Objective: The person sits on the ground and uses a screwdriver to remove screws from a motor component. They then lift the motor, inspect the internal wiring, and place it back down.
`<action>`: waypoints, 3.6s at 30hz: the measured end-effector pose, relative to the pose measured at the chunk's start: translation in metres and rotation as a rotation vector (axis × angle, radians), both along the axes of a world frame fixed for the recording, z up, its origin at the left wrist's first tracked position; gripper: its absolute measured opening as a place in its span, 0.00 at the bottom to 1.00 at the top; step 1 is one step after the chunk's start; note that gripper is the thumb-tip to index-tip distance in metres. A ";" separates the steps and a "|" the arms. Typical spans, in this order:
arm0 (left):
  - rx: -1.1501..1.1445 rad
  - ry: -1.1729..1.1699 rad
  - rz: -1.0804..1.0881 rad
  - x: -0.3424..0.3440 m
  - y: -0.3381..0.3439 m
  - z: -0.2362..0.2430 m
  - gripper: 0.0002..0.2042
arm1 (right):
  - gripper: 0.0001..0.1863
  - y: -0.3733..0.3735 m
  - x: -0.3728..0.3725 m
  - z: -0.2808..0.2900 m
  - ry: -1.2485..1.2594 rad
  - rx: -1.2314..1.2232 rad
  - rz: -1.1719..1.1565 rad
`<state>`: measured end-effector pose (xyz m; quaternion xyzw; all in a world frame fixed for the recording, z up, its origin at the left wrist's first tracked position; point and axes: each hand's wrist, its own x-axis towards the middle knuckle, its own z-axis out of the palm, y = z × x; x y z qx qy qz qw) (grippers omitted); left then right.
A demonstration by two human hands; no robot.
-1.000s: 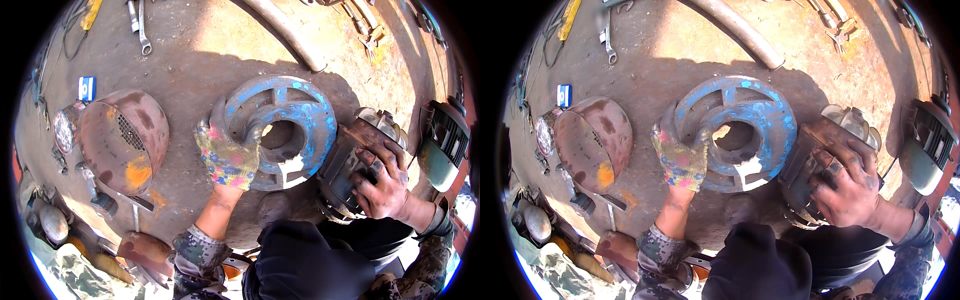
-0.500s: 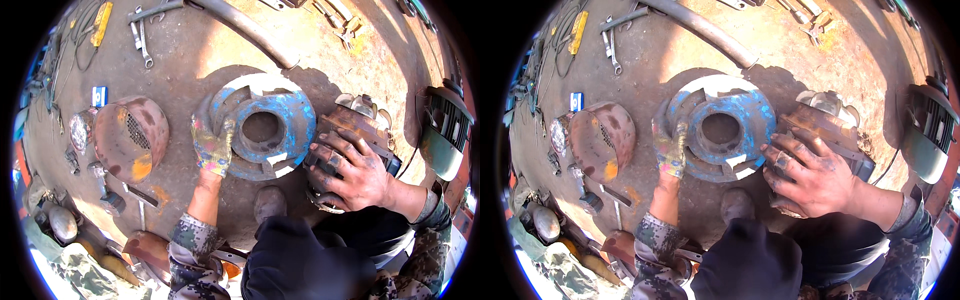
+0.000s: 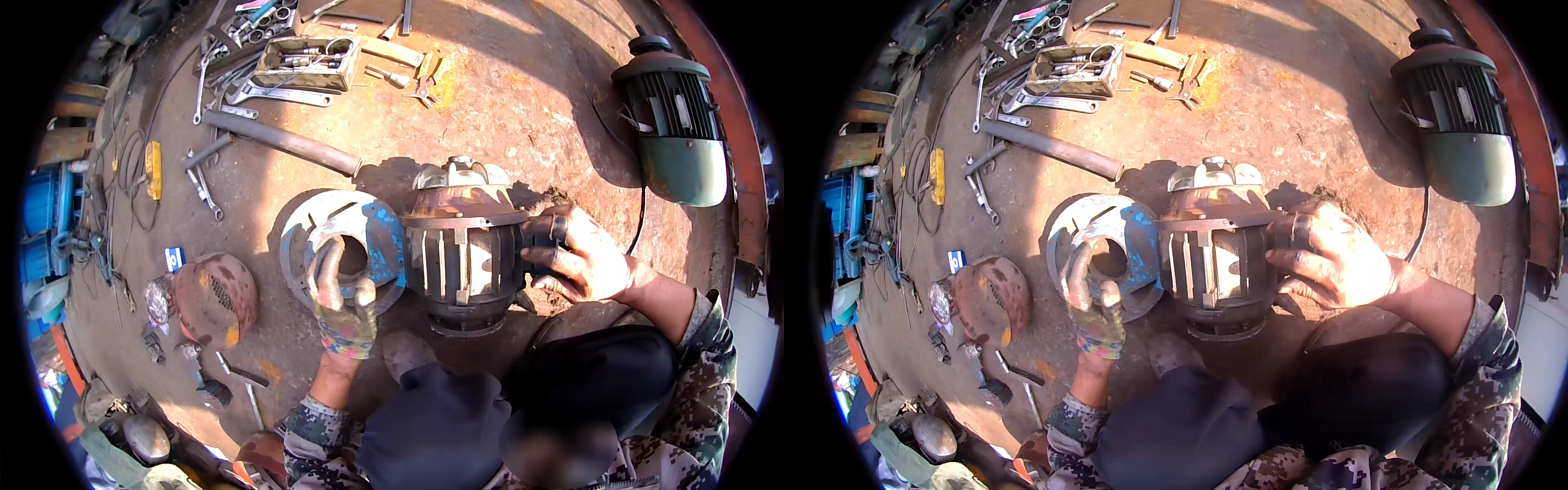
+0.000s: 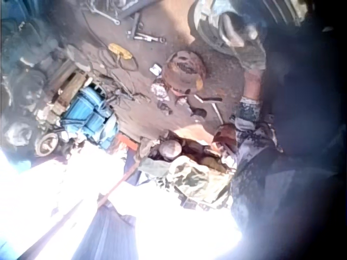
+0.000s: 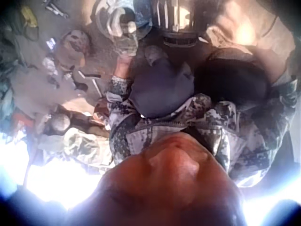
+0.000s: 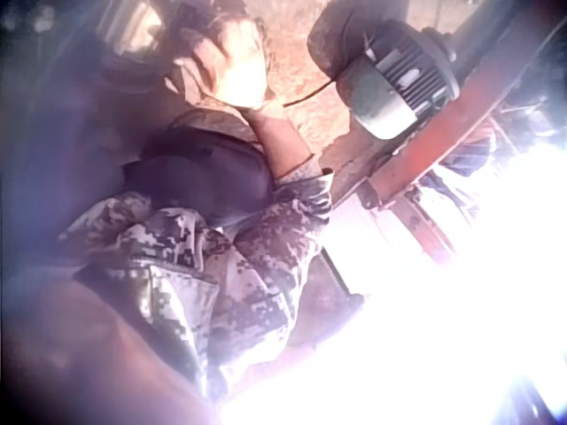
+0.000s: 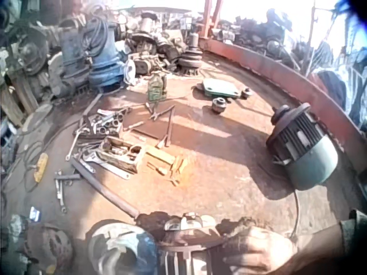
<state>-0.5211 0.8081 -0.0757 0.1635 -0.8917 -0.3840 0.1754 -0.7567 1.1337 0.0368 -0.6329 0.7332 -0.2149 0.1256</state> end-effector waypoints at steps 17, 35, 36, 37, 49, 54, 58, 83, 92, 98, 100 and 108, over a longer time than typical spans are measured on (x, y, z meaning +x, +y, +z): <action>-0.557 0.088 -0.641 -0.073 0.113 0.031 0.19 | 0.11 0.184 0.015 -0.103 -0.337 0.064 -1.174; -0.558 0.100 -0.638 -0.059 0.099 0.013 0.15 | 0.13 0.218 0.085 -0.161 0.149 -0.387 -1.294; -0.568 0.104 -0.634 -0.059 0.099 0.011 0.15 | 0.12 0.223 0.100 -0.164 0.133 -0.410 -1.305; -0.588 0.116 -0.632 -0.059 0.098 0.011 0.15 | 0.13 0.224 0.119 -0.168 0.086 -0.399 -1.286; -0.551 0.187 -0.669 -0.056 0.094 0.001 0.17 | 0.31 0.156 0.117 -0.248 -0.383 -0.725 -1.543; -0.480 0.105 -0.711 -0.053 0.087 0.007 0.22 | 0.36 0.166 0.108 -0.249 -0.438 -0.800 -1.471; -0.603 0.085 -0.810 -0.062 0.087 0.021 0.26 | 0.37 0.170 0.109 -0.254 -0.466 -0.776 -1.498; -0.607 0.100 -0.851 -0.055 0.078 0.016 0.15 | 0.15 0.244 0.096 -0.240 -1.608 -1.474 -1.723; -0.609 0.100 -0.808 -0.050 0.082 0.013 0.15 | 0.18 0.312 0.059 -0.180 -1.363 -1.856 -1.314; -0.627 0.109 -0.794 -0.049 0.083 0.014 0.15 | 0.12 0.293 0.106 -0.112 -1.281 -1.822 -0.768; -0.638 0.097 -0.799 -0.050 0.083 0.016 0.15 | 0.09 0.296 0.116 -0.108 -1.331 -1.970 -0.656; -0.658 0.210 -0.762 -0.061 0.093 0.015 0.12 | 0.18 0.352 0.114 -0.188 -1.421 -1.353 -2.039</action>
